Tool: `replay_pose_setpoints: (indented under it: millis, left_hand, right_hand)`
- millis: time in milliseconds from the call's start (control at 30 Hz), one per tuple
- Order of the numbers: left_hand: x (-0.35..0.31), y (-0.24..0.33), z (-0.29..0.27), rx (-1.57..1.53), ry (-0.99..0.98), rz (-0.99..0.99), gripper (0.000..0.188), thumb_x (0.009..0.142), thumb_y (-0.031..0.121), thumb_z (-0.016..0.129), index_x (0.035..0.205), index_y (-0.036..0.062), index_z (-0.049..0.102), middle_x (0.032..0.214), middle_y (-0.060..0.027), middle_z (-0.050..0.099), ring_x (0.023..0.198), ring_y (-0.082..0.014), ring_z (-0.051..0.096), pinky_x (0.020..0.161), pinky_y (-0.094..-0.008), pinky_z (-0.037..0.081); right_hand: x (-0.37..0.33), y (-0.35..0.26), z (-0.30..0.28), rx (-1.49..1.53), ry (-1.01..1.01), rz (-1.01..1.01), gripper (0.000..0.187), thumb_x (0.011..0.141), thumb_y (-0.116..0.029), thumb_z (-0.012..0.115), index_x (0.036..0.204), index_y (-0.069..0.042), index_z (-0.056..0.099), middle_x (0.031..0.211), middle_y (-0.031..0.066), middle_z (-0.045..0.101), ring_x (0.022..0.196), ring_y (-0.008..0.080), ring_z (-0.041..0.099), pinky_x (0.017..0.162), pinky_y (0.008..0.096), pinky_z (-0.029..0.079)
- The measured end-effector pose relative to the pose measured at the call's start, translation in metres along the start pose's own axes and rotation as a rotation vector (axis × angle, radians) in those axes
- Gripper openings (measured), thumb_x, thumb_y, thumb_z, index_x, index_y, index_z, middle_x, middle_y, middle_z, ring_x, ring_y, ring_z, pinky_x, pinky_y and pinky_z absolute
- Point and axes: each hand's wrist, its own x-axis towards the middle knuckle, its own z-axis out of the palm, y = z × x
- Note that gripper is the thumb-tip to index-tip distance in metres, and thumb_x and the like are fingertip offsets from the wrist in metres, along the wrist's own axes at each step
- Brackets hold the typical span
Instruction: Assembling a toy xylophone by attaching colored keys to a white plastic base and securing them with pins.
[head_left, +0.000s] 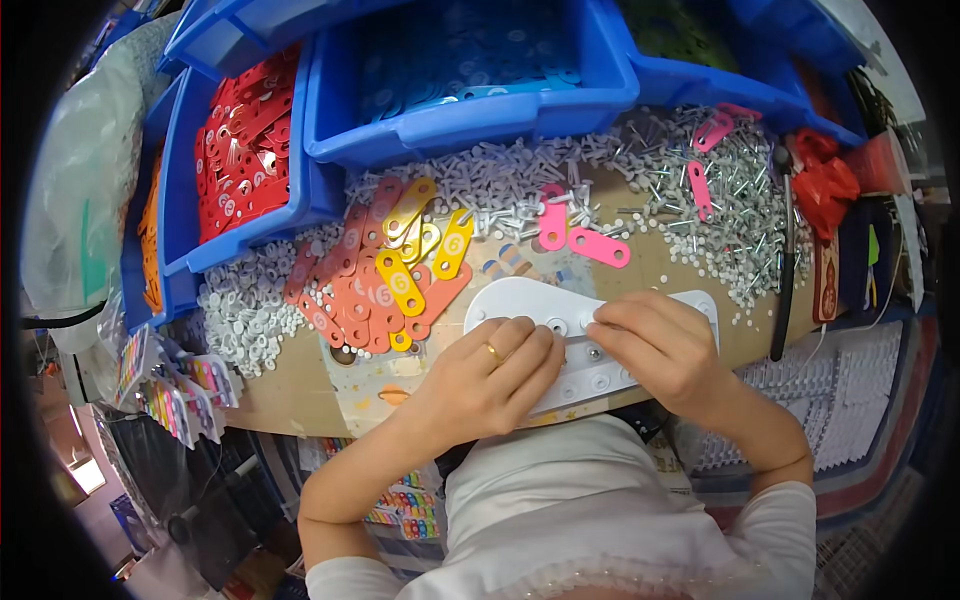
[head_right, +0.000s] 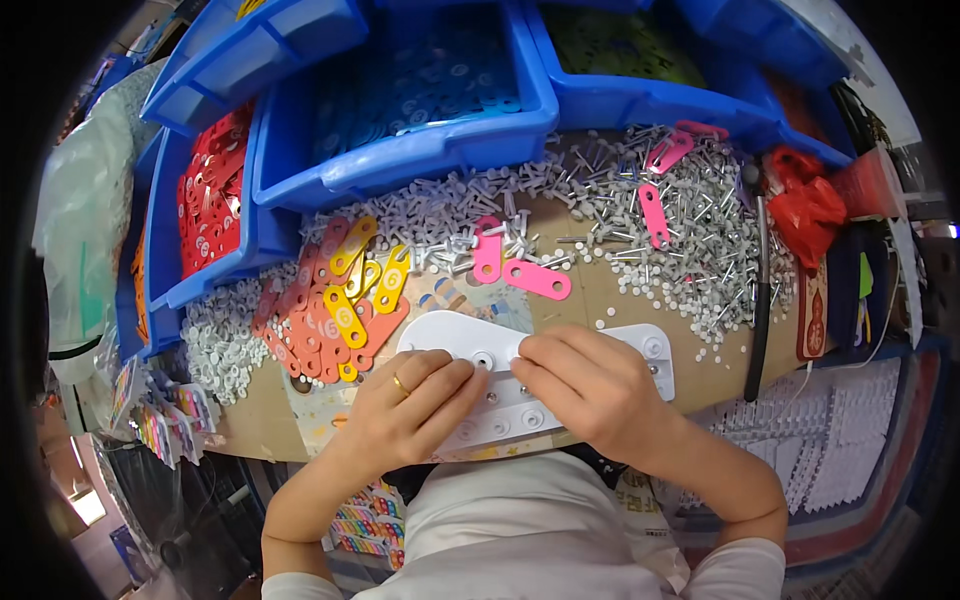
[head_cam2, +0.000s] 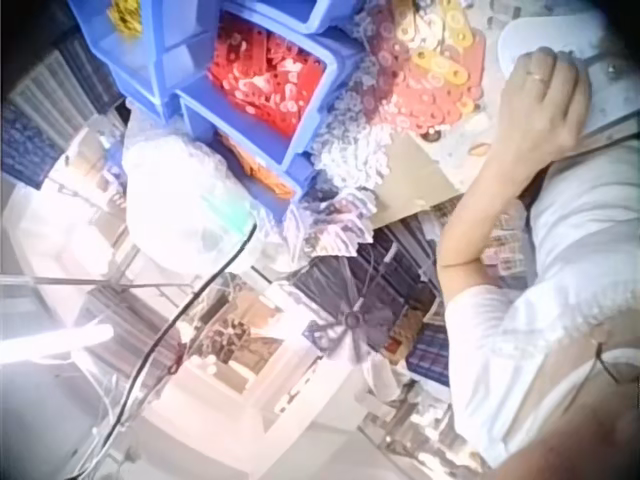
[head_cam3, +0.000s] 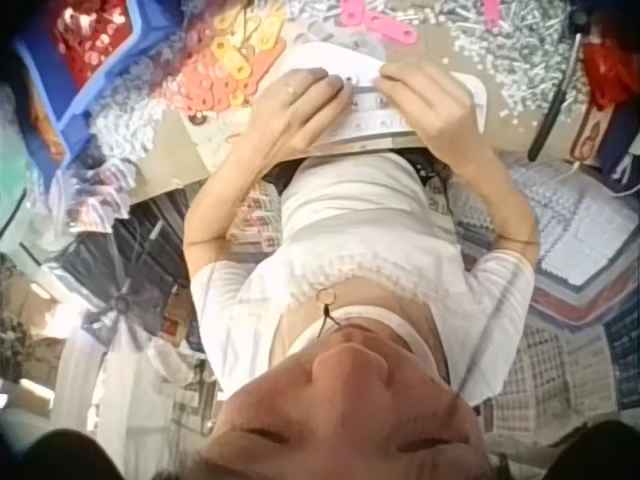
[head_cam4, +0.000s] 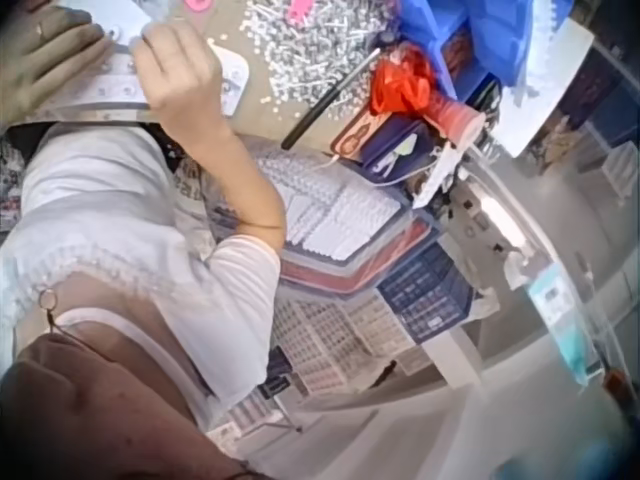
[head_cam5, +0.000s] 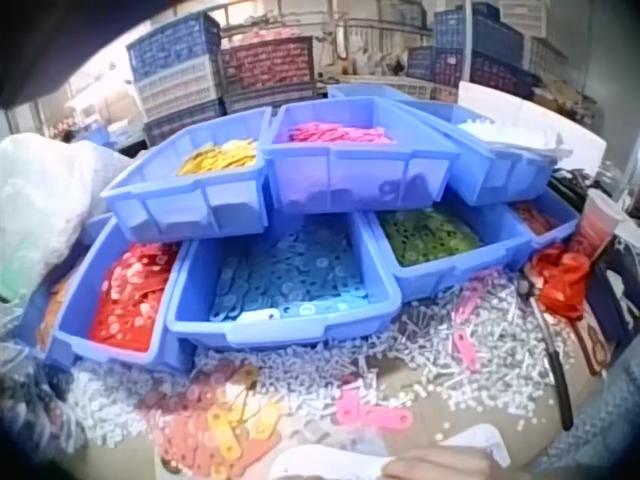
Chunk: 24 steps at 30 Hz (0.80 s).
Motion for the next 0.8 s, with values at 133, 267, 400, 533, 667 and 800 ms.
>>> replay_pose_setpoints:
  millis: [133,267,400,533,667,800]
  left_hand:
    - [0.006,-0.009,-0.006,-0.138,-0.061,-0.052,0.035,0.062,0.009,0.064,0.097,0.0038,0.067,0.099,-0.0055,0.062,0.091,-0.0233,0.057,0.074,-0.0339,0.05]
    - [0.015,-0.006,0.005,-0.242,0.052,-0.136,0.033,0.065,0.007,0.072,0.098,0.0046,0.067,0.098,-0.0049,0.063,0.09,-0.0247,0.056,0.077,-0.0357,0.049]
    - [0.014,-0.004,0.018,-0.271,0.081,-0.165,0.034,0.065,0.006,0.075,0.098,0.0048,0.067,0.099,-0.0049,0.064,0.09,-0.0254,0.056,0.077,-0.0357,0.049]
    - [0.01,-0.004,0.019,-0.335,0.084,-0.209,0.032,0.065,0.005,0.075,0.097,0.0046,0.068,0.101,-0.0044,0.067,0.089,-0.0249,0.057,0.076,-0.0338,0.05]
    - [0.01,-0.002,0.018,-0.312,0.086,-0.201,0.03,0.065,0.004,0.076,0.094,0.0044,0.069,0.102,-0.0039,0.068,0.088,-0.024,0.057,0.075,-0.0313,0.05]
    - [0.011,-0.002,0.02,-0.316,0.098,-0.213,0.03,0.064,0.004,0.076,0.093,0.0044,0.069,0.1,-0.0037,0.068,0.087,-0.0237,0.057,0.074,-0.0311,0.05]
  right_hand:
    - [-0.002,0.005,-0.002,-0.085,-0.096,-0.167,0.029,0.06,-0.002,0.067,0.088,0.006,0.066,0.092,0.0141,0.064,0.082,0.0279,0.065,0.063,0.0343,0.056]
    - [-0.004,0.011,-0.004,-0.088,-0.111,-0.212,0.024,0.063,-0.001,0.067,0.086,0.005,0.065,0.093,0.0138,0.065,0.083,0.0279,0.066,0.067,0.0347,0.056]
    - [-0.005,0.012,-0.002,0.102,-0.063,-0.005,0.019,0.067,0.0,0.071,0.086,0.003,0.065,0.093,0.0119,0.065,0.082,0.027,0.066,0.067,0.0338,0.054]
    - [0.003,0.003,0.003,0.086,-0.014,0.067,0.021,0.068,0.0,0.075,0.086,0.001,0.065,0.091,0.0103,0.065,0.08,0.0258,0.065,0.065,0.0333,0.052]
    - [0.001,0.003,0.003,0.214,-0.027,0.199,0.019,0.068,0.001,0.075,0.083,0.0,0.064,0.091,0.0099,0.065,0.079,0.0257,0.063,0.066,0.0341,0.052]
    - [0.003,0.0,0.003,0.023,-0.024,0.143,0.02,0.067,-0.001,0.073,0.085,0.0,0.063,0.091,0.0095,0.062,0.083,0.0244,0.063,0.068,0.0331,0.052]
